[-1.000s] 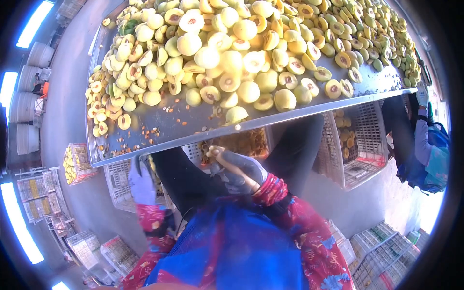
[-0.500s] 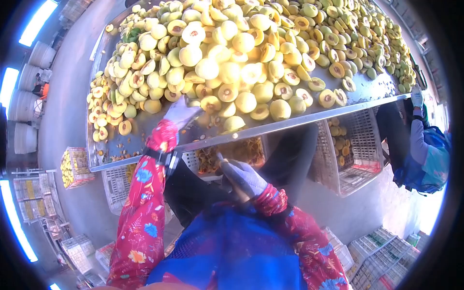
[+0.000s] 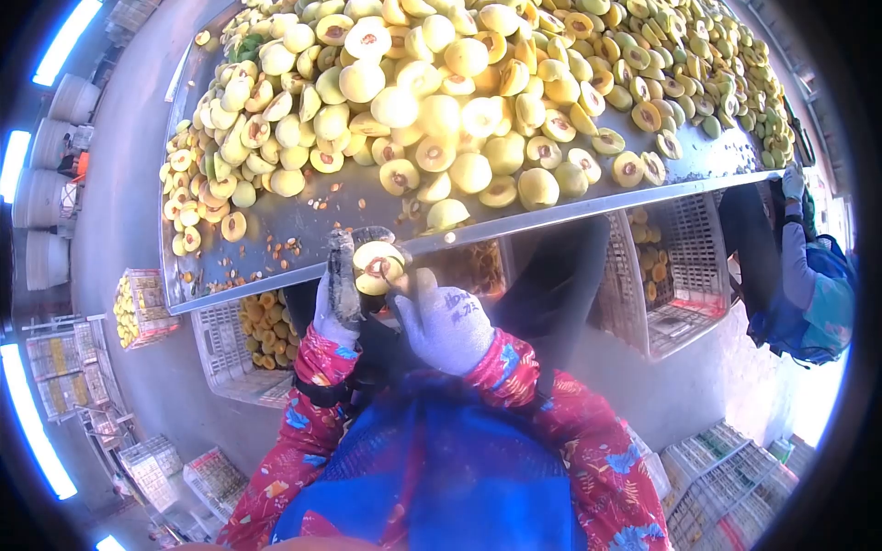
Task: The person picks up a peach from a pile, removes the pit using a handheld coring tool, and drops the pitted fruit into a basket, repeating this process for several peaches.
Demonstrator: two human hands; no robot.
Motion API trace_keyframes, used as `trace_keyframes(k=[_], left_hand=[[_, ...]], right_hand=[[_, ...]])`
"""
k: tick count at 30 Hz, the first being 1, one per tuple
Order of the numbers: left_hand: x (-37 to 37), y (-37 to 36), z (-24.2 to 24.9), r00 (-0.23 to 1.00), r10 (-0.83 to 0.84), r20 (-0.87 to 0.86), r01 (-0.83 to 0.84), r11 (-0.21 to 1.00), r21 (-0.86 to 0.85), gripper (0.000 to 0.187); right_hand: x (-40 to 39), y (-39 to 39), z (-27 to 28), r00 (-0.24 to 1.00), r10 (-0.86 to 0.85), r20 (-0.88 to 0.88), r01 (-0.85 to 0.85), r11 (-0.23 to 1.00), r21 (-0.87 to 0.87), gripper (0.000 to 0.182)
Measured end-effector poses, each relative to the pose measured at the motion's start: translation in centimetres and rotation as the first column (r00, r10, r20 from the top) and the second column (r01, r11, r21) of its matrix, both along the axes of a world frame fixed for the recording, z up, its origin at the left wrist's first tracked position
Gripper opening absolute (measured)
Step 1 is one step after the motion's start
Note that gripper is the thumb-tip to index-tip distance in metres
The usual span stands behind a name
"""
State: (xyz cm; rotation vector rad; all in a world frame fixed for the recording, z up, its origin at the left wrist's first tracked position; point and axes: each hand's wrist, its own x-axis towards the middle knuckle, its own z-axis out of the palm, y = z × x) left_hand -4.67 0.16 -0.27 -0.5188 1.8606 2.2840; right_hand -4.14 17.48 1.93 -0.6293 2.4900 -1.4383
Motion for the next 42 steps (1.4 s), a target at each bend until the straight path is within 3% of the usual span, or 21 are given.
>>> trace_keyframes(k=[3, 4, 5, 8, 10, 12, 13, 17, 20, 21, 25, 26, 28, 29, 30, 32, 34, 36, 39, 41, 42], left_hand=[[0.6, 0.5, -0.2, 0.986, 0.001, -0.166, -0.031, 0.983, -0.181, 0.052], [0.6, 1.1, 0.4, 0.983, 0.034, -0.179, -0.067, 0.981, -0.183, 0.049], [0.5, 1.9, 1.0, 0.972, 0.120, -0.201, -0.113, 0.992, 0.048, 0.032], [0.6, 2.4, 0.4, 0.971, 0.211, -0.110, -0.214, 0.977, -0.012, 0.031], [1.0, 2.5, -0.7, 0.967, 0.170, -0.191, -0.223, 0.927, -0.301, 0.031], [0.9, 2.9, 0.9, 0.983, 0.081, -0.167, -0.163, 0.813, -0.558, 0.031], [1.0, 2.4, 0.4, 0.998, 0.052, -0.043, -0.066, 0.844, -0.533, 0.030], [1.1, 2.6, -0.7, 0.990, 0.055, -0.126, -0.122, 0.783, -0.610, 0.030], [1.9, 2.8, -2.3, 0.990, 0.083, -0.114, -0.137, 0.760, -0.636, 0.031], [1.9, 2.3, -3.6, 0.990, 0.094, -0.108, -0.140, 0.787, -0.601, 0.032], [0.9, 1.5, -0.9, 0.998, 0.021, -0.051, -0.032, 0.974, -0.223, 0.036], [1.0, 1.3, -0.8, 0.996, 0.071, -0.053, -0.077, 0.989, -0.127, 0.038], [1.3, 1.0, -0.6, 0.985, 0.166, -0.041, -0.163, 0.984, 0.066, 0.042], [1.3, 1.2, -0.1, 0.979, 0.203, -0.002, -0.191, 0.925, 0.328, 0.044], [1.5, 1.0, 0.3, 0.986, 0.078, -0.148, -0.077, 0.997, 0.009, 0.044], [1.7, 0.2, 0.7, 0.916, -0.277, -0.289, 0.041, 0.784, -0.620, 0.043], [2.0, 0.7, 0.2, 0.961, -0.096, -0.260, 0.019, 0.959, -0.283, 0.048], [2.2, 1.1, -0.2, 0.983, 0.054, -0.174, -0.025, 0.986, 0.167, 0.048], [2.0, 1.3, 1.6, 0.948, -0.194, -0.251, 0.073, 0.904, -0.422, 0.035], [2.3, 1.3, 0.8, 0.960, -0.169, -0.222, 0.036, 0.863, -0.504, 0.035], [2.8, 1.4, -1.1, 0.982, 0.000, -0.188, -0.060, 0.947, -0.315, 0.036]], right_hand=[[0.3, -0.7, 0.9, 0.999, -0.023, 0.022, 0.024, 0.999, -0.032, 0.021], [0.3, -0.8, 1.2, 0.999, -0.035, 0.033, 0.036, 0.998, -0.052, 0.021], [0.3, -0.8, 1.0, 0.999, -0.004, 0.033, 0.007, 0.997, -0.073, 0.020], [0.3, -0.8, 0.1, 0.976, 0.078, 0.203, -0.043, 0.985, -0.168, 0.018], [-0.1, -0.7, -0.4, 0.843, 0.130, 0.521, 0.010, 0.966, -0.257, 0.016], [0.0, -0.1, -1.1, 0.885, 0.215, 0.414, -0.115, 0.960, -0.254, 0.018], [0.3, -0.1, -1.6, 0.911, 0.199, 0.361, -0.120, 0.966, -0.229, 0.019], [0.5, -0.2, -1.6, 0.874, 0.062, 0.483, 0.049, 0.975, -0.215, 0.023], [-0.8, 0.5, -0.3, 0.613, 0.280, 0.739, 0.113, 0.895, -0.432, 0.027], [-0.8, 0.2, 0.1, 0.493, 0.221, 0.842, 0.165, 0.926, -0.340, 0.029], [0.6, -0.4, -2.5, 0.956, 0.018, 0.293, 0.040, 0.981, -0.189, 0.023], [0.4, -0.2, -0.7, 0.998, -0.029, 0.052, 0.036, 0.991, -0.132, 0.019], [0.0, -0.3, 0.4, 0.970, -0.086, 0.226, 0.128, 0.976, -0.177, 0.017], [-0.2, 0.2, 0.0, 0.998, 0.067, 0.011, -0.066, 0.994, -0.084, 0.018], [0.2, 0.3, -0.6, 0.998, 0.062, 0.012, -0.060, 0.993, -0.099, 0.020], [0.9, 0.3, -1.5, 0.997, 0.048, 0.061, -0.039, 0.991, -0.130, 0.022], [1.1, 0.2, -0.8, 0.975, 0.031, 0.220, 0.005, 0.986, -0.165, 0.024], [1.3, -0.2, -0.1, 0.950, 0.017, 0.313, 0.048, 0.979, -0.197, 0.024], [1.7, -0.6, 0.1, 0.961, -0.016, 0.275, 0.073, 0.978, -0.196, 0.024], [1.9, -0.7, 0.2, 0.970, -0.023, 0.241, 0.056, 0.990, -0.131, 0.024], [2.0, -0.7, 0.4, 0.972, -0.031, 0.234, 0.056, 0.993, -0.102, 0.025]])
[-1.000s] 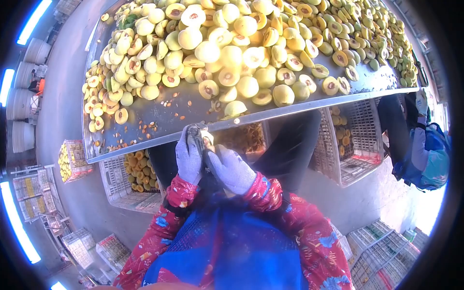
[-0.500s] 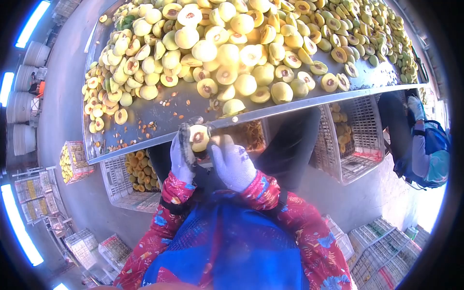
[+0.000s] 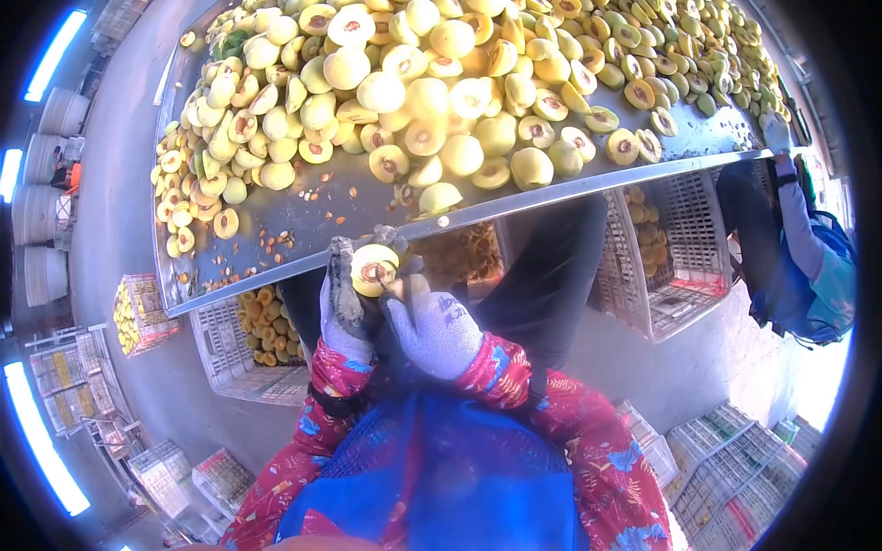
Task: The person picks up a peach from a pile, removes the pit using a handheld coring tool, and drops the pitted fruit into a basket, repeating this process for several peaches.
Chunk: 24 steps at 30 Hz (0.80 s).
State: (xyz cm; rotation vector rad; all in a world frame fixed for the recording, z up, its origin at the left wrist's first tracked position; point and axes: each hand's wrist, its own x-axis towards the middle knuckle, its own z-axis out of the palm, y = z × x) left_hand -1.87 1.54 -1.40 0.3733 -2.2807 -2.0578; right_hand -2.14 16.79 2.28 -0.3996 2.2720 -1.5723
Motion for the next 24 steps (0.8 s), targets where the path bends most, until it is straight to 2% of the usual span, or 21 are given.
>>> trace_keyframes(k=[2, 5, 6, 8, 9, 10, 11, 12, 14, 15, 17, 19, 21, 22, 24], left_hand=[[0.3, 0.6, -0.7, 0.981, 0.165, 0.098, -0.185, 0.948, 0.260, 0.037], [0.5, 1.7, 0.0, 0.965, 0.240, 0.101, -0.260, 0.892, 0.369, 0.044], [0.6, 2.2, 0.2, 0.970, 0.241, 0.030, -0.235, 0.900, 0.368, 0.043], [0.6, 2.4, -0.1, 0.972, 0.229, -0.045, -0.186, 0.878, 0.441, 0.042], [0.6, 2.3, -0.7, 0.974, 0.219, -0.050, -0.163, 0.842, 0.515, 0.042], [0.6, 2.4, -1.0, 0.976, 0.211, -0.056, -0.139, 0.799, 0.586, 0.041], [0.6, 2.9, -0.6, 0.973, 0.228, -0.024, -0.160, 0.753, 0.638, 0.040], [0.6, 2.9, -0.8, 0.974, 0.222, -0.045, -0.149, 0.779, 0.609, 0.042], [0.6, 2.9, -1.3, 0.977, 0.199, -0.082, -0.122, 0.827, 0.549, 0.045], [0.5, 2.5, -1.0, 0.990, 0.140, -0.005, -0.103, 0.754, 0.649, 0.047], [0.3, 1.3, 0.0, 0.992, -0.003, 0.129, -0.104, 0.571, 0.814, 0.052], [0.5, 1.3, 0.3, 0.993, 0.043, 0.111, -0.095, 0.849, 0.520, 0.056], [0.3, 1.3, 1.4, 0.988, 0.085, 0.129, -0.123, 0.938, 0.324, 0.052], [0.1, 1.4, 1.5, 0.985, 0.115, 0.126, -0.148, 0.942, 0.301, 0.050], [0.0, 2.0, 1.5, 0.978, 0.169, 0.123, -0.196, 0.947, 0.254, 0.046]], right_hand=[[0.0, -0.1, 0.3, 1.000, 0.000, -0.014, 0.000, 0.998, 0.057, 0.027], [0.4, -0.3, -1.0, 0.999, -0.003, -0.041, 0.002, 1.000, -0.027, 0.027], [0.5, -0.2, -1.4, 0.980, 0.045, -0.195, -0.036, 0.998, 0.053, 0.025], [0.6, -0.2, -1.6, 0.865, 0.168, -0.472, -0.068, 0.973, 0.223, 0.020], [0.4, -0.1, -1.3, 0.978, 0.103, -0.181, -0.095, 0.994, 0.050, 0.020], [-0.4, 0.1, 0.1, 0.987, 0.082, 0.137, -0.066, 0.990, -0.123, 0.020], [-0.7, 0.1, 0.3, 0.955, 0.086, 0.284, -0.028, 0.979, -0.204, 0.020], [-0.9, 0.0, 0.5, 0.901, 0.087, 0.424, 0.034, 0.962, -0.270, 0.020], [-0.6, -0.4, -1.4, 0.917, 0.036, 0.397, 0.074, 0.963, -0.259, 0.024], [-0.2, -0.4, -2.1, 0.970, 0.012, 0.242, 0.044, 0.974, -0.224, 0.024], [-0.2, -0.2, -1.1, 0.989, 0.051, 0.137, -0.039, 0.996, -0.086, 0.024], [0.0, -0.5, -1.2, 0.991, 0.093, 0.093, -0.095, 0.995, 0.021, 0.024], [0.2, -0.6, -1.4, 0.980, 0.093, 0.176, -0.081, 0.994, -0.073, 0.023], [0.0, -0.6, -1.5, 0.973, 0.095, 0.212, -0.071, 0.990, -0.118, 0.022], [-0.3, -0.4, -0.7, 0.884, 0.157, 0.440, -0.038, 0.963, -0.267, 0.022]])
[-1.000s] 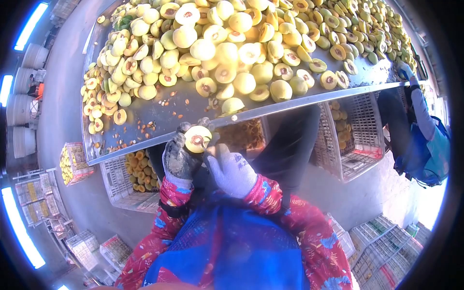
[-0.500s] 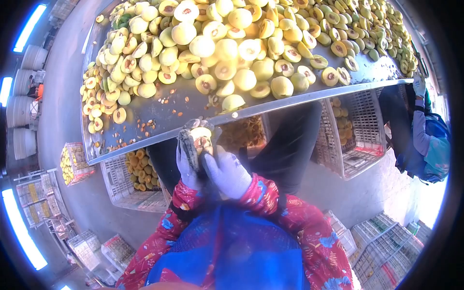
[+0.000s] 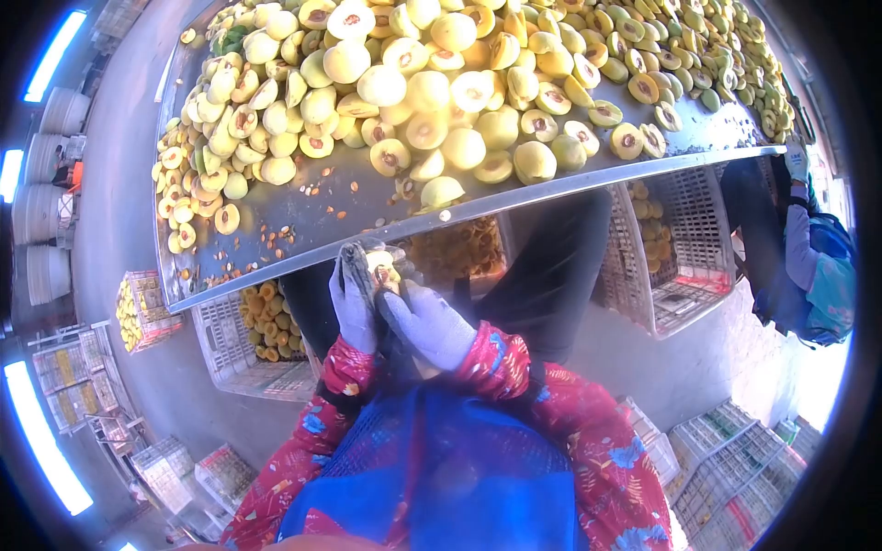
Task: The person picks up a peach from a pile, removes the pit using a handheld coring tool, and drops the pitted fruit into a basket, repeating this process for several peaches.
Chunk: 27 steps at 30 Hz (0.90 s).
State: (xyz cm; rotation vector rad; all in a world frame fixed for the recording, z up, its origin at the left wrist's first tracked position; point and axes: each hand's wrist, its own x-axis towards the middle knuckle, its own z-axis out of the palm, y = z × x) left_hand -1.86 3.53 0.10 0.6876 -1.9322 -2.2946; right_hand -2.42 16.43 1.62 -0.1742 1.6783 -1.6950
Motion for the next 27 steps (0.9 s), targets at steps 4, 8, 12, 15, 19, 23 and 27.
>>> trace_keyframes(k=[4, 8, 12, 15, 19, 23, 27], left_hand=[[0.2, -0.6, -1.7, 0.996, -0.064, 0.061, 0.068, 0.995, -0.073, 0.038], [0.4, -1.2, -3.4, 0.965, -0.197, -0.172, 0.126, 0.925, -0.358, 0.039], [0.6, -1.9, -4.6, 0.923, -0.299, -0.243, 0.097, 0.790, -0.605, 0.037], [0.7, -1.0, -5.5, 0.991, -0.029, -0.133, -0.006, 0.967, -0.256, 0.036], [0.3, -2.0, -2.4, 0.966, 0.260, 0.010, -0.207, 0.745, 0.634, 0.034], [4.2, -11.2, -0.5, 0.920, 0.380, 0.094, -0.248, 0.751, -0.612, 0.040], [2.5, -14.7, 3.2, 0.929, 0.327, 0.174, 0.189, -0.015, -0.982, 0.049]], right_hand=[[-0.7, 0.8, -0.4, 0.994, 0.050, -0.095, -0.069, 0.976, -0.206, 0.023], [-1.5, 1.9, -0.9, 0.485, 0.347, 0.803, 0.332, 0.776, -0.536, 0.026], [-1.2, 1.8, -2.4, 0.230, 0.687, 0.689, 0.540, 0.499, -0.678, 0.033], [-0.6, 1.1, -3.4, 0.269, 0.730, 0.628, 0.596, 0.386, -0.704, 0.036], [-0.9, 0.9, -1.2, 0.411, 0.660, 0.630, 0.568, 0.355, -0.742, 0.037], [-1.4, 2.1, -3.7, 0.464, 0.537, 0.705, 0.446, 0.546, -0.709, 0.043], [-1.5, 2.9, -5.6, 0.424, 0.415, 0.805, 0.397, 0.714, -0.577, 0.042]])
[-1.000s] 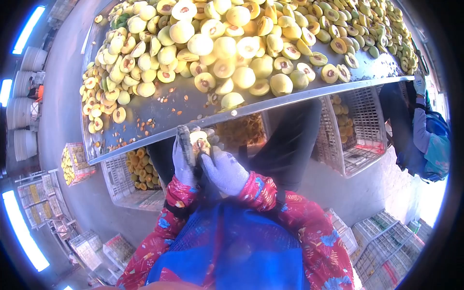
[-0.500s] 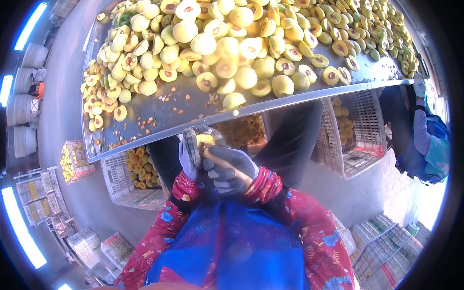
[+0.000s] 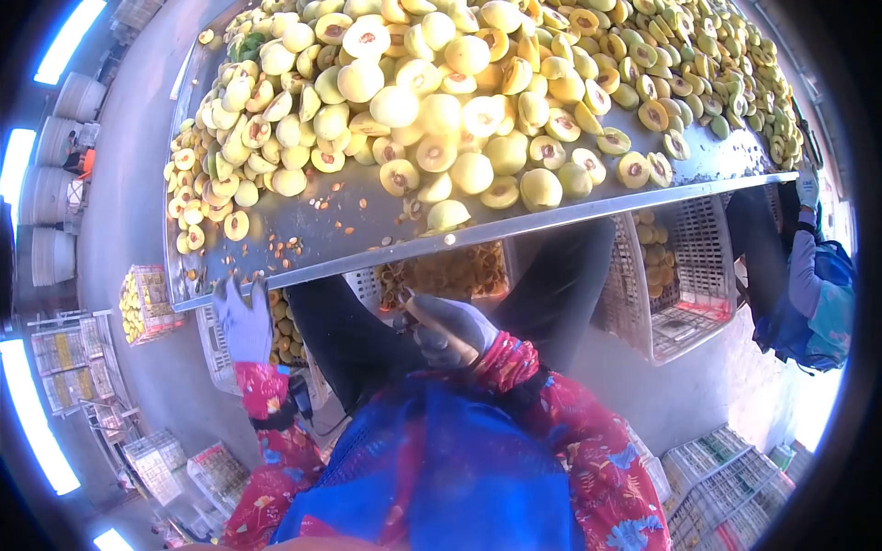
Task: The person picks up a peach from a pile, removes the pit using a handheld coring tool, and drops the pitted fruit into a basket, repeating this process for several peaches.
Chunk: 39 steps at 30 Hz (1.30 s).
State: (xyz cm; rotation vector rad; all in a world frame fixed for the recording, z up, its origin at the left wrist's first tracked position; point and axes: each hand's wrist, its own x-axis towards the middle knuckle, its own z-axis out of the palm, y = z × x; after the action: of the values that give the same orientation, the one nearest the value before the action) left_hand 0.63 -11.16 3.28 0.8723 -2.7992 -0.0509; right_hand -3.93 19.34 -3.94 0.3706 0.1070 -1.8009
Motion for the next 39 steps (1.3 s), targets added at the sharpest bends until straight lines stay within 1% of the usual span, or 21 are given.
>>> trace_keyframes(k=[3, 4, 7, 9, 11, 13, 14, 15, 17, 18, 20, 21, 22, 23, 24, 27, 28, 31, 35, 38, 39], left_hand=[[-7.9, 4.2, -0.3, 0.940, -0.337, -0.058, 0.342, 0.931, 0.126, 0.045], [-10.9, 6.2, -1.0, 0.914, -0.405, 0.003, 0.399, 0.902, 0.164, 0.044], [-17.3, 10.4, -5.6, 0.810, -0.573, 0.127, 0.555, 0.818, 0.152, 0.054], [-18.4, 10.6, -7.0, 0.805, -0.590, 0.070, 0.510, 0.747, 0.427, 0.058], [-18.3, 10.5, -7.0, 0.830, -0.558, -0.014, 0.429, 0.621, 0.656, 0.061], [-16.5, 10.7, -3.5, 0.882, -0.456, -0.117, 0.341, 0.448, 0.826, 0.062], [-15.9, 9.5, -6.0, 0.946, -0.232, -0.227, 0.234, 0.002, 0.972, 0.055], [-14.5, 8.3, -8.3, 0.959, -0.174, -0.222, 0.211, -0.079, 0.974, 0.052], [-11.3, 8.7, -5.7, 0.967, -0.114, -0.226, 0.206, -0.161, 0.965, 0.045], [-9.9, 8.9, -4.6, 0.964, -0.112, -0.240, 0.220, -0.161, 0.962, 0.043], [-8.1, 9.4, -3.5, 0.925, -0.230, -0.304, 0.310, -0.008, 0.951, 0.041], [-7.5, 9.6, -3.4, 0.958, -0.155, -0.240, 0.220, -0.137, 0.966, 0.041], [-6.9, 9.7, -3.4, 0.983, -0.089, -0.162, 0.133, -0.269, 0.954, 0.042], [-6.5, 9.7, -3.4, 0.997, -0.035, -0.074, 0.054, -0.401, 0.915, 0.042], [-6.1, 9.3, -3.1, 0.990, -0.118, -0.082, 0.015, -0.480, 0.877, 0.044], [-5.5, 12.2, -1.7, 0.978, -0.050, -0.201, 0.194, -0.122, 0.973, 0.046], [-5.0, 11.5, -5.0, 0.902, -0.136, -0.410, 0.423, 0.090, 0.902, 0.043], [-4.5, 12.8, -5.0, 0.931, 0.032, -0.364, 0.365, -0.023, 0.931, 0.040], [-3.9, 13.3, -5.9, 0.940, 0.157, -0.304, 0.307, 0.010, 0.952, 0.031], [-3.3, 13.7, -7.1, 0.900, -0.054, -0.432, 0.405, 0.465, 0.787, 0.031], [-3.1, 13.9, -7.0, 0.902, -0.009, -0.431, 0.406, 0.352, 0.843, 0.030]], right_hand=[[-0.1, 0.1, 1.6, 0.967, 0.092, -0.238, -0.037, 0.974, 0.226, 0.043], [-0.3, 0.2, 2.5, 0.932, 0.139, -0.336, -0.030, 0.950, 0.310, 0.044], [-0.4, 0.6, 4.4, 0.769, 0.244, -0.591, 0.151, 0.828, 0.539, 0.047], [-0.2, 1.6, 3.4, 0.453, 0.256, -0.854, 0.399, 0.798, 0.451, 0.036], [-0.1, 1.9, 2.6, 0.416, 0.237, -0.878, 0.488, 0.757, 0.435, 0.028], [-0.7, 1.3, 2.5, 0.681, 0.150, -0.717, 0.427, 0.714, 0.555, 0.026], [-1.1, 0.9, 3.2, 0.574, 0.226, -0.787, 0.524, 0.637, 0.565, 0.023], [-1.4, 0.7, 4.0, 0.523, 0.265, -0.810, 0.554, 0.617, 0.559, 0.023], [-2.1, 0.0, 5.8, 0.414, 0.343, -0.843, 0.613, 0.579, 0.537, 0.023], [-2.4, -0.5, 7.1, 0.475, 0.442, -0.761, 0.516, 0.560, 0.648, 0.023], [-2.0, -1.3, 5.7, 0.080, 0.547, -0.833, 0.742, 0.526, 0.416, 0.022], [-1.7, -1.5, 5.2, -0.119, 0.596, -0.794, 0.810, 0.521, 0.269, 0.022], [-1.6, -1.8, 6.2, -0.016, 0.577, -0.816, 0.774, 0.525, 0.355, 0.020], [-1.4, -1.9, 6.3, -0.012, 0.580, -0.815, 0.764, 0.531, 0.366, 0.020], [-1.2, -2.0, 6.3, -0.010, 0.583, -0.813, 0.755, 0.537, 0.376, 0.020], [0.0, -2.6, 6.8, 0.044, 0.640, -0.767, 0.762, 0.475, 0.440, 0.019], [0.4, -2.7, 7.0, 0.069, 0.666, -0.743, 0.769, 0.439, 0.465, 0.019], [0.4, -2.8, 6.1, 0.023, 0.566, -0.824, 0.753, 0.532, 0.386, 0.022], [0.4, -2.4, 6.1, 0.082, 0.558, -0.826, 0.591, 0.640, 0.491, 0.019], [0.3, -1.9, 5.3, 0.120, 0.507, -0.854, 0.526, 0.697, 0.488, 0.020], [0.5, -1.8, 4.6, 0.100, 0.455, -0.885, 0.531, 0.727, 0.435, 0.021]])
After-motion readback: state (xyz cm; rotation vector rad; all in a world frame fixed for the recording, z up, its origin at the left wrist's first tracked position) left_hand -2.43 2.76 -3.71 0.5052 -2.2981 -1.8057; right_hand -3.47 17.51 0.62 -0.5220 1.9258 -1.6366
